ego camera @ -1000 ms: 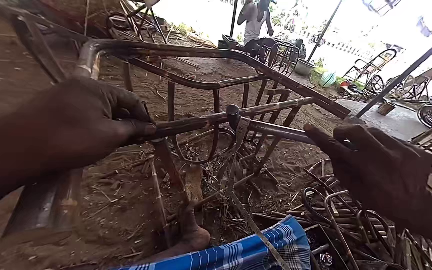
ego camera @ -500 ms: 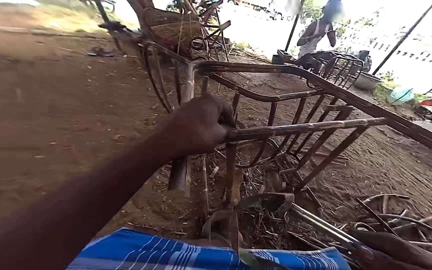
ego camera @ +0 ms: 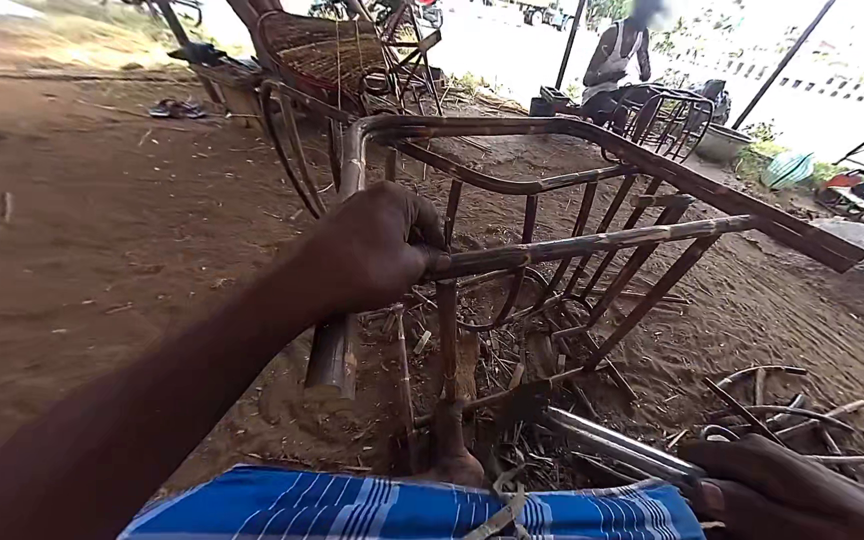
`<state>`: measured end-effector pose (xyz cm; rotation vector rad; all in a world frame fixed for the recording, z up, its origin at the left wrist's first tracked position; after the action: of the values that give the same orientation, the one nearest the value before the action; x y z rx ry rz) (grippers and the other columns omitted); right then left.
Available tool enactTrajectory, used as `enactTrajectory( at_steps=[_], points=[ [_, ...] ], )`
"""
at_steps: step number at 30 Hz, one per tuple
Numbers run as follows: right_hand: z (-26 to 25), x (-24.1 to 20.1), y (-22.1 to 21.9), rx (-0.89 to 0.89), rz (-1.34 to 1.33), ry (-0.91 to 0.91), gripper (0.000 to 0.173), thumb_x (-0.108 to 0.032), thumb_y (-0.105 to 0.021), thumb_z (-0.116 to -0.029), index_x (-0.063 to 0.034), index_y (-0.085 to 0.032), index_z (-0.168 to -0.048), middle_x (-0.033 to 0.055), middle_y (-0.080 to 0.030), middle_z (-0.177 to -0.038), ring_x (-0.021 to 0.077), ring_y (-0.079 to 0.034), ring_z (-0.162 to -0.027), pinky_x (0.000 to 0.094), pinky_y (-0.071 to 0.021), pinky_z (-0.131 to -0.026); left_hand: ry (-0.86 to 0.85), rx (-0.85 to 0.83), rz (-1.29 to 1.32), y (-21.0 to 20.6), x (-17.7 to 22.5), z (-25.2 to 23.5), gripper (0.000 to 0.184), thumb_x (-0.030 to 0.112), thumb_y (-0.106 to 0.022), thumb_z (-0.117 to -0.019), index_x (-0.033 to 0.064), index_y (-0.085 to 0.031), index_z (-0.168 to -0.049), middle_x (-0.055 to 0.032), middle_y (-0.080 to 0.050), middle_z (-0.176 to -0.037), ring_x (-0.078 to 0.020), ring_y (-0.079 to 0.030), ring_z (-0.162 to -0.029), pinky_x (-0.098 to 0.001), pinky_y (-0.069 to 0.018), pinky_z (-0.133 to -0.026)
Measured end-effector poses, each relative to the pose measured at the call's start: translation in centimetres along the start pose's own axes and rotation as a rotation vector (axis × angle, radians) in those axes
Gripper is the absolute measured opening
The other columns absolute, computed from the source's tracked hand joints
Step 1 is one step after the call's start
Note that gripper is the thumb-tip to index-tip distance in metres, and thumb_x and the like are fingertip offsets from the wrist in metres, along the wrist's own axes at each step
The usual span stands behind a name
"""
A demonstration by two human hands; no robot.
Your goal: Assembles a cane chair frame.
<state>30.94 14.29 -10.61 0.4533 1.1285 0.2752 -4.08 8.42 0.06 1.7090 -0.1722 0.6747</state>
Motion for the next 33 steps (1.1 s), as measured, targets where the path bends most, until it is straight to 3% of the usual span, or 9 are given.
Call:
enactTrajectory(
  at_steps=[2,5,10,13,20,23,25,28,33],
  points=[
    [-0.1,-3.3,0.5,0.162,0.035,0.114,0.041,-0.047,-0.046,-0.1079,-0.0097,-0.064,-0.108,0.0011,-0.051,-0.066,0.0125,-0.050,-0.051,0.0333,-0.0439,-0.045,-0.017,0.054,0.022,0.6,0.5,0.6,0.009,0.022,-0.071,-0.0982,0.0177,-0.073,-0.090,0.0022,-0.070,-0.074,-0.0100,-0.065,-0.062,-0.0333,-0.0566,-0.056],
    [-0.3,-6.4,1.9,0.374,0.131,0.154,0.042,-0.047,-0.043,-0.1088,-0.0109,-0.061,-0.120,0.0014,-0.051,-0.064,0.0145,-0.050,-0.047,0.0353,-0.0453,-0.040,0.272,0.210,0.187,0.2,5.8,6.3,0.018,0.009,-0.048,-0.1080,-0.0005,-0.064,-0.108,-0.0114,-0.062,-0.091,-0.0159,-0.056,-0.077,-0.0285,-0.0456,-0.074],
    [-2.7,-9.2,3.5,0.503,0.008,0.202,0.038,-0.053,-0.043,-0.1069,-0.0213,-0.063,-0.110,-0.0047,-0.040,-0.057,0.0075,-0.036,-0.039,0.0261,-0.0334,-0.034,0.280,0.297,0.211,0.6,6.8,7.2,0.018,0.007,-0.048,-0.1075,-0.0017,-0.064,-0.104,-0.0099,-0.060,-0.086,-0.0141,-0.053,-0.072,-0.0255,-0.0435,-0.070],
    [-4.8,-10.3,3.7,0.467,0.028,0.113,0.043,-0.061,-0.041,-0.1042,-0.0238,-0.059,-0.093,-0.0022,-0.039,-0.055,0.0105,-0.037,-0.039,0.0265,-0.0326,-0.035,0.292,0.287,0.207,0.6,6.8,7.4,0.018,0.007,-0.049,-0.1076,-0.0009,-0.064,-0.104,-0.0090,-0.060,-0.087,-0.0131,-0.054,-0.072,-0.0247,-0.0436,-0.070],
    [-5.5,-10.1,3.7,0.434,0.054,0.001,0.047,-0.063,-0.039,-0.1031,-0.0235,-0.059,-0.087,-0.0032,-0.040,-0.055,0.0095,-0.038,-0.040,0.0267,-0.0335,-0.037,0.239,0.298,0.239,0.1,6.2,7.0,0.012,0.007,-0.055,-0.1049,-0.0004,-0.065,-0.104,-0.0099,-0.062,-0.089,-0.0142,-0.055,-0.073,-0.0263,-0.0451,-0.071],
    [-7.0,-11.0,3.7,0.382,-0.200,0.036,0.042,-0.054,-0.042,-0.1053,-0.0188,-0.058,-0.089,-0.0015,-0.039,-0.056,0.0080,-0.034,-0.037,0.0236,-0.0331,-0.033,0.330,0.182,0.203,-1.3,7.2,6.5,0.018,0.007,-0.051,-0.1053,-0.0022,-0.066,-0.109,-0.0126,-0.066,-0.100,-0.0155,-0.062,-0.086,-0.0253,-0.0480,-0.082],
    [-9.2,-12.7,4.6,0.418,-0.132,0.137,0.030,-0.048,-0.053,-0.1042,-0.0194,-0.061,-0.100,0.0014,-0.050,-0.062,0.0110,-0.042,-0.040,0.0265,-0.0395,-0.036,0.412,0.102,0.193,-0.9,6.6,5.2,0.018,0.005,-0.050,-0.1051,-0.0018,-0.066,-0.108,-0.0128,-0.066,-0.102,-0.0169,-0.062,-0.091,-0.0279,-0.0475,-0.087],
    [-15.8,-15.3,5.4,0.416,-0.033,0.246,0.034,-0.020,-0.072,-0.0965,-0.0178,-0.058,-0.127,0.0049,-0.067,-0.082,0.0164,-0.060,-0.054,0.0328,-0.0549,-0.049,0.016,-0.039,-0.037,0.0,1.0,0.5,0.009,0.022,-0.067,-0.0996,0.0162,-0.071,-0.094,0.0009,-0.069,-0.081,-0.0126,-0.066,-0.069,-0.0361,-0.0561,-0.063],
    [-22.5,-15.3,4.2,0.311,-0.212,0.193,0.029,-0.009,-0.069,-0.0945,-0.0078,-0.054,-0.120,0.0108,-0.062,-0.074,0.0178,-0.056,-0.050,0.0320,-0.0504,-0.047,0.114,0.123,-0.048,2.2,-0.4,2.1,0.028,0.029,-0.072,-0.0964,0.0163,-0.061,-0.119,0.0022,-0.071,-0.092,-0.0132,-0.068,-0.077,-0.0408,-0.0591,-0.068]
  ],
)
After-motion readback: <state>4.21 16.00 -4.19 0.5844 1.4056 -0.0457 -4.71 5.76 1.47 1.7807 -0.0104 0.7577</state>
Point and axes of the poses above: each hand's wrist, its own z-axis away from the middle knuckle, its own y-axis out of the back of the hand, x = y × z, the point moved 10 cm from there along -z, towards the middle knuckle
